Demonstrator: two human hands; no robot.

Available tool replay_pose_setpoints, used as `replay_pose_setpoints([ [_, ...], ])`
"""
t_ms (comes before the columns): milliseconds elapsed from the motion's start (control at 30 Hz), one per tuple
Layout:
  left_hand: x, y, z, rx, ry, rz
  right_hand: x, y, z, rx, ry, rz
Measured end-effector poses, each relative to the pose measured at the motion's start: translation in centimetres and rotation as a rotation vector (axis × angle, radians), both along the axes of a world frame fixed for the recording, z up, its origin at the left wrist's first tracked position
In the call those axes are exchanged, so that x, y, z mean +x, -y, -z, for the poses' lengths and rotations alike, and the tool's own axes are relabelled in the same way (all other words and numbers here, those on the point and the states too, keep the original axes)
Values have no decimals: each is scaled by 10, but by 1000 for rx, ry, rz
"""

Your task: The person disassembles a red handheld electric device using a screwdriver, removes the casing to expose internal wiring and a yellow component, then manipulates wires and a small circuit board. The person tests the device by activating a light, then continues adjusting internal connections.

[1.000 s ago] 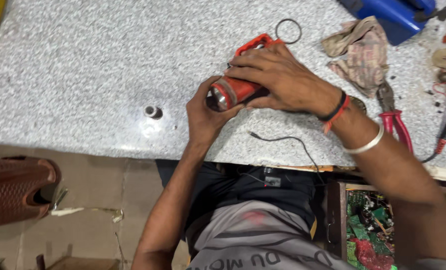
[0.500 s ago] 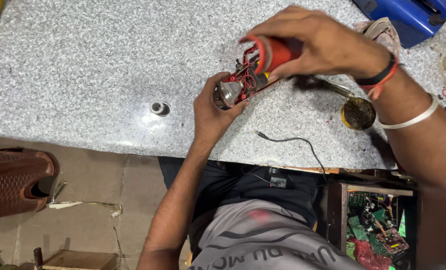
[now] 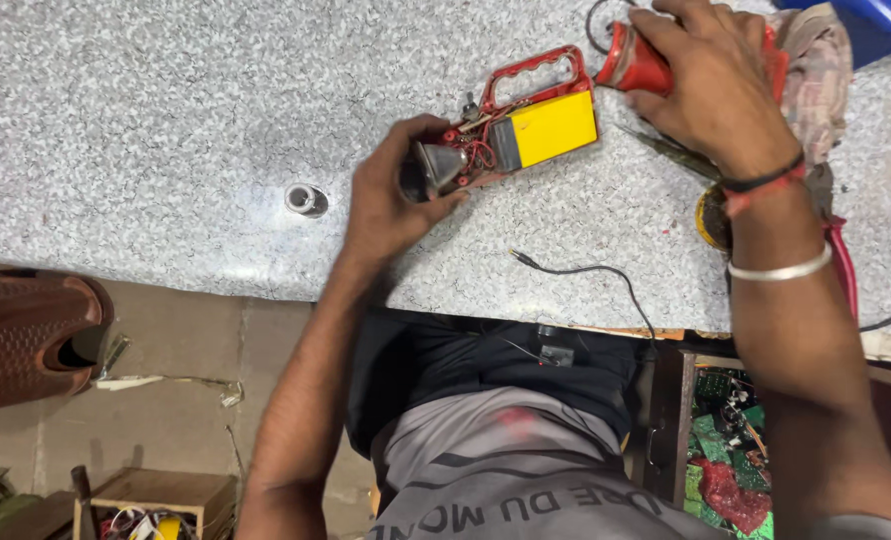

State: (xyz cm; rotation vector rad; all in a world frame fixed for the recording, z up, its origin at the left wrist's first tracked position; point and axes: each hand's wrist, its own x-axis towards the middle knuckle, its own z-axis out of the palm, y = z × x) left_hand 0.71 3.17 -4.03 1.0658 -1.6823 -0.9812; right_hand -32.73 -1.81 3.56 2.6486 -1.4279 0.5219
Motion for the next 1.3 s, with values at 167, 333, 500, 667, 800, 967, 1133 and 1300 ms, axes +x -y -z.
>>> replay_pose_setpoints([
  [167,14,25,3,4,-20,134,19,-12,-4,299,434,-224],
  [333,10,39,8,-72,80,135,54,-4,11,101,257,-247],
  [500,10,43,7,-60,88,144,80,12,24,147,281,-271],
  [667,16,48,8,-47,147,139,96,26,31,198,343,-272],
  [800,17,54,13,-252,206,148,99,27,33,196,334,-229],
  [967,19,55,18,-228,244,171,104,27,33,169,307,-222],
  [1133,20,57,21,-208,283,164,109,28,33,183,260,-201],
  [1300,17,56,24,-209,296,156,104,33,33,231,217,-249],
])
